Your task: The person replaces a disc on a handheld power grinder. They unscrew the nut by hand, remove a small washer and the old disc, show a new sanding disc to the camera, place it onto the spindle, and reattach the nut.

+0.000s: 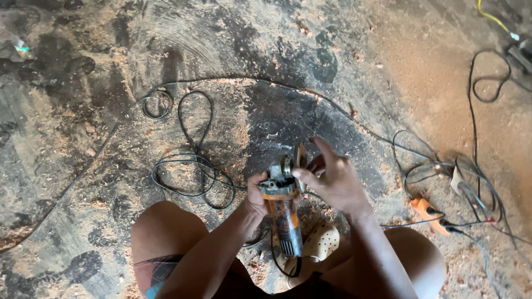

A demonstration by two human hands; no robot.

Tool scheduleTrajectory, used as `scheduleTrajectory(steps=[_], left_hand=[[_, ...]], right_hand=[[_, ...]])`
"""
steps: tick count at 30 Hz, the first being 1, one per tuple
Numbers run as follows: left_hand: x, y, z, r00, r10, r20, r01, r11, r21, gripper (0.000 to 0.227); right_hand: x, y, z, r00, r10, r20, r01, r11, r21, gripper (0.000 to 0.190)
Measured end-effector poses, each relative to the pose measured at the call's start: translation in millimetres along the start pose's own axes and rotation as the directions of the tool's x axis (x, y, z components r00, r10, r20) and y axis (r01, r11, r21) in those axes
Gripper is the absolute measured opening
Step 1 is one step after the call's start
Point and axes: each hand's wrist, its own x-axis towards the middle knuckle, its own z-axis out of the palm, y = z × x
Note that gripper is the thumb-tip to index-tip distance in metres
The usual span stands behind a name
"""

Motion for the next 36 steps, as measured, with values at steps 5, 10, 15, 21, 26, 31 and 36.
scheduleTrajectory(steps=[5,10,15,21,26,31,36], left_hand=[[-4,4,-10,0.994,0.062,-0.089,-0.065,0.997,-0.032,0.078],[-4,7,-25,0.994,0.101,-0.035,-0.100,0.995,0.009,0.080],[2,2,-20,0.995,0.098,-0.004,-0.098,0.995,-0.004,0.080],[5,4,-13,0.990,0.133,0.056,-0.130,0.990,-0.047,0.077],[1,3,-14,0.987,0.159,0.028,-0.158,0.987,-0.041,0.075],[-1,4,-12,0.982,0.179,-0.058,-0.181,0.983,-0.034,0.077],[0,5,-17,0.971,0.219,-0.099,-0.212,0.974,0.079,0.081]], right_hand=[[-6,-19,-17,0.622,-0.762,-0.177,0.781,0.620,0.074,0.088],[0,-28,-5,0.893,-0.403,-0.200,0.426,0.900,0.092,0.102],[-4,-38,12,0.973,-0.186,-0.140,0.198,0.977,0.079,0.112],[-14,-28,-6,0.683,-0.689,-0.242,0.729,0.663,0.171,0.110],[-2,-20,16,0.907,-0.360,-0.219,0.403,0.893,0.200,0.102],[1,-24,26,0.952,-0.287,-0.110,0.304,0.930,0.208,0.107],[3,-18,21,0.619,-0.730,-0.291,0.784,0.556,0.275,0.101]])
